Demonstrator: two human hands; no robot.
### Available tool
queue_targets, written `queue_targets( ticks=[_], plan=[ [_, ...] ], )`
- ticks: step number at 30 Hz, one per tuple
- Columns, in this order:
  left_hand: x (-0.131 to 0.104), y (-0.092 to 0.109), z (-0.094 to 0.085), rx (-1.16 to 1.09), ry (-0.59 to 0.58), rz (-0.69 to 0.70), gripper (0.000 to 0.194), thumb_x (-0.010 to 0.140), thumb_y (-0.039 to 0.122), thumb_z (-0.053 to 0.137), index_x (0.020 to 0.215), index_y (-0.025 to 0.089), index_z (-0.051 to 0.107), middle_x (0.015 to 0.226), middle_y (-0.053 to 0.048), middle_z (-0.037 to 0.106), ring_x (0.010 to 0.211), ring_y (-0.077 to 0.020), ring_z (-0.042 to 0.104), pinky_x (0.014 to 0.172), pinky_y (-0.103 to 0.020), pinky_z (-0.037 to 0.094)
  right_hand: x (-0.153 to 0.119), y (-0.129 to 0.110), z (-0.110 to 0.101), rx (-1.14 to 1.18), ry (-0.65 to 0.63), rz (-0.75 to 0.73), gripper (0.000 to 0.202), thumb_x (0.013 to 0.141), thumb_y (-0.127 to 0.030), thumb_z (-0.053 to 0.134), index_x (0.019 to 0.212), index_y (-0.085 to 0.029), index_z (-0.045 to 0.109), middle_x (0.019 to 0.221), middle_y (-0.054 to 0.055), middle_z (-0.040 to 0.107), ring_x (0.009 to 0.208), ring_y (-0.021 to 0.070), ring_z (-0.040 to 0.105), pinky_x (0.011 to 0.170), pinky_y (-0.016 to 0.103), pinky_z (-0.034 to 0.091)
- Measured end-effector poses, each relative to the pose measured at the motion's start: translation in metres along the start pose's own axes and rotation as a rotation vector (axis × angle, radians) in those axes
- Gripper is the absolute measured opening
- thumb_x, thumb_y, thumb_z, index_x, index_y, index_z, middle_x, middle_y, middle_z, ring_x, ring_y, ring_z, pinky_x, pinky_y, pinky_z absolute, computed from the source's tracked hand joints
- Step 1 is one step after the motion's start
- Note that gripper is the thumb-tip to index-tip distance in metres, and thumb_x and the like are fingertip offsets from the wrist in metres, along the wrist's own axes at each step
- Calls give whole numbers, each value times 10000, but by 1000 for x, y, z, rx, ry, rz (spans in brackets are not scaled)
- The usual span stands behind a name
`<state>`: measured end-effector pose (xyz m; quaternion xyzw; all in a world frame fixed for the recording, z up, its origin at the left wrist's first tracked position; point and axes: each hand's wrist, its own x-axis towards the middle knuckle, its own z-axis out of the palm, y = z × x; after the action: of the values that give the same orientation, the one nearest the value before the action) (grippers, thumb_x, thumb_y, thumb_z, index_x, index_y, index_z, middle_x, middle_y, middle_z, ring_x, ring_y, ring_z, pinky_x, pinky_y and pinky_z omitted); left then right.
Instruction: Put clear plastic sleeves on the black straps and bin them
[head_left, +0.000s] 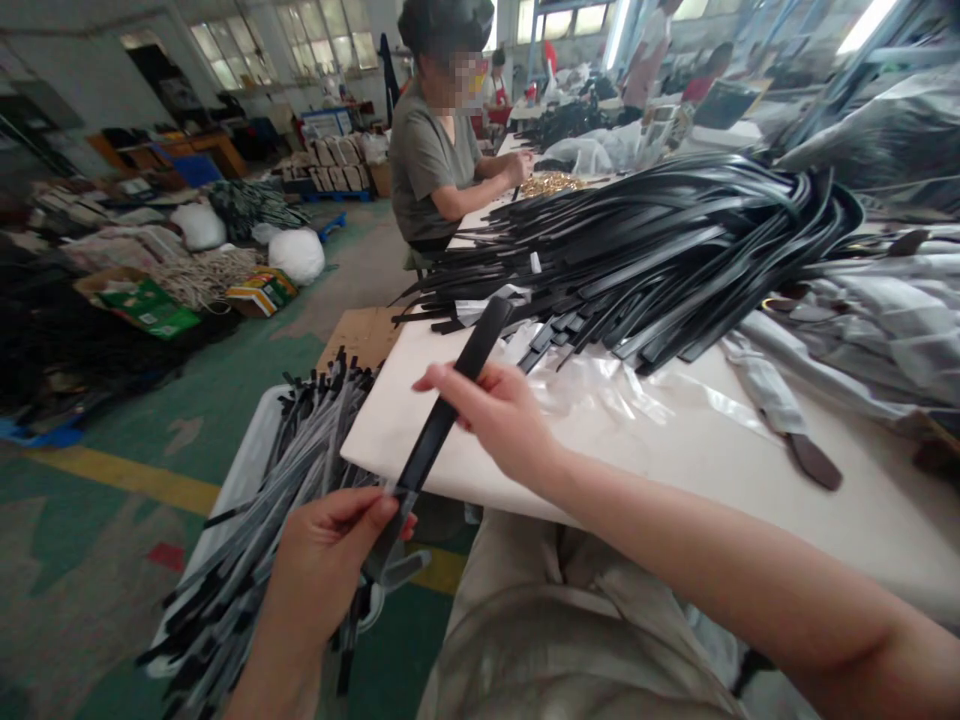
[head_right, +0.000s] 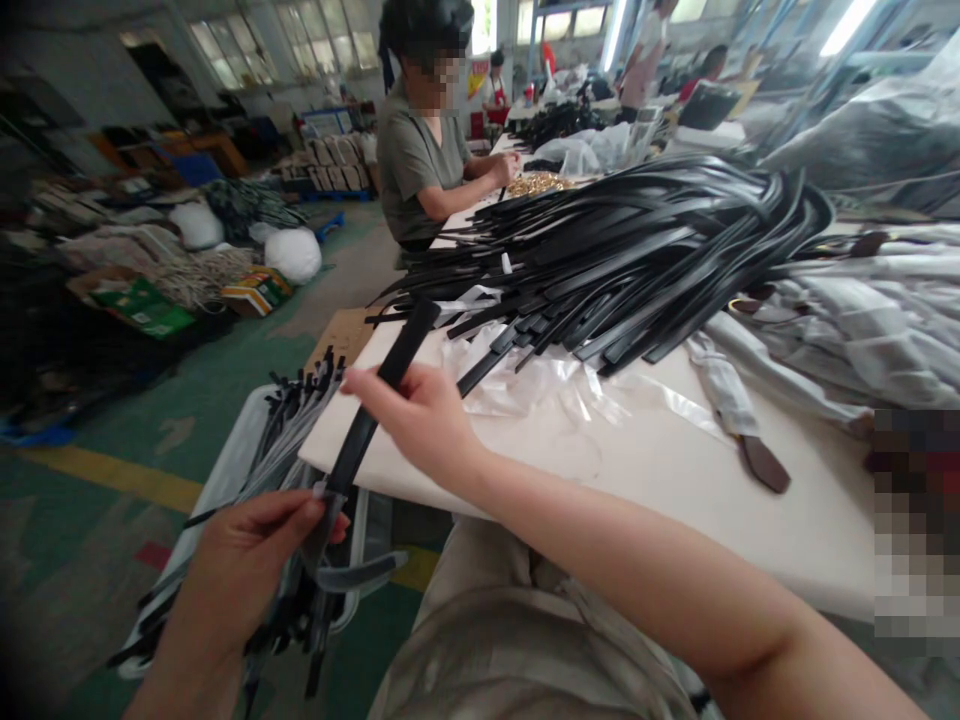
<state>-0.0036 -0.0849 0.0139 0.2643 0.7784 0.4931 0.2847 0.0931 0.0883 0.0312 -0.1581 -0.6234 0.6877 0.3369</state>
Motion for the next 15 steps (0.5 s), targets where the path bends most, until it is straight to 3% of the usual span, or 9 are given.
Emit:
queue_targets(
  ticks=[2,3,7,8,9,12,13,15],
  plan=[
    [-1,-1,-2,-21,41,8,177,729,377,748,701,206,783,622,-25,764,588,-174,706,570,-211,550,7,-3,1,-15,150,-89,328,879,-430,580,761,-140,677,566,-49,443,503,72,382,468,207,303],
    [-1,-2,-2,-39,69,10,165,724,373,751,710,211,783,619,-18,764,585,-172,707,561,-207,550,7,-1,3,-32,116,-109,313,885,-411,575,762,-140,673,574,-45,462,510,75,403,476,205,318],
    [-1,-1,-3,-56,118,42,101,706,327,756,713,230,783,625,6,766,584,-158,705,547,-184,541,-10,9,13,-57,-415,-14,307,921,-358,530,786,-121,671,619,-15,560,540,92,513,496,198,380],
    [-2,-1,-3,-39,109,56,98,709,321,752,697,228,782,622,6,765,587,-153,703,557,-180,540,-14,10,14,-67,-478,4,313,926,-364,526,798,-118,671,620,-14,565,539,93,520,493,196,380],
    [-2,0,-2,-25,103,68,102,712,317,749,685,225,782,619,4,764,590,-151,702,567,-177,541,-17,9,14,-87,-467,3,320,931,-372,520,816,-116,673,613,-18,559,535,92,514,489,195,372],
    [-1,2,2,-47,134,55,118,715,325,743,668,222,776,595,7,754,568,-146,697,559,-175,543,-16,3,12,-222,-187,-91,328,946,-345,490,779,-123,663,546,-43,481,513,82,445,493,200,332],
    [0,2,4,-67,155,43,114,709,328,746,677,223,775,592,10,752,556,-146,694,545,-177,544,-14,2,11,-272,-147,-122,345,952,-319,473,714,-131,637,525,-48,456,505,78,425,495,201,321],
    [0,0,4,-68,191,33,110,701,327,753,703,219,773,588,17,747,539,-143,687,525,-178,542,-14,3,12,-333,-225,-148,390,957,-266,449,599,-149,551,513,-45,458,502,70,427,509,194,327]
  ],
)
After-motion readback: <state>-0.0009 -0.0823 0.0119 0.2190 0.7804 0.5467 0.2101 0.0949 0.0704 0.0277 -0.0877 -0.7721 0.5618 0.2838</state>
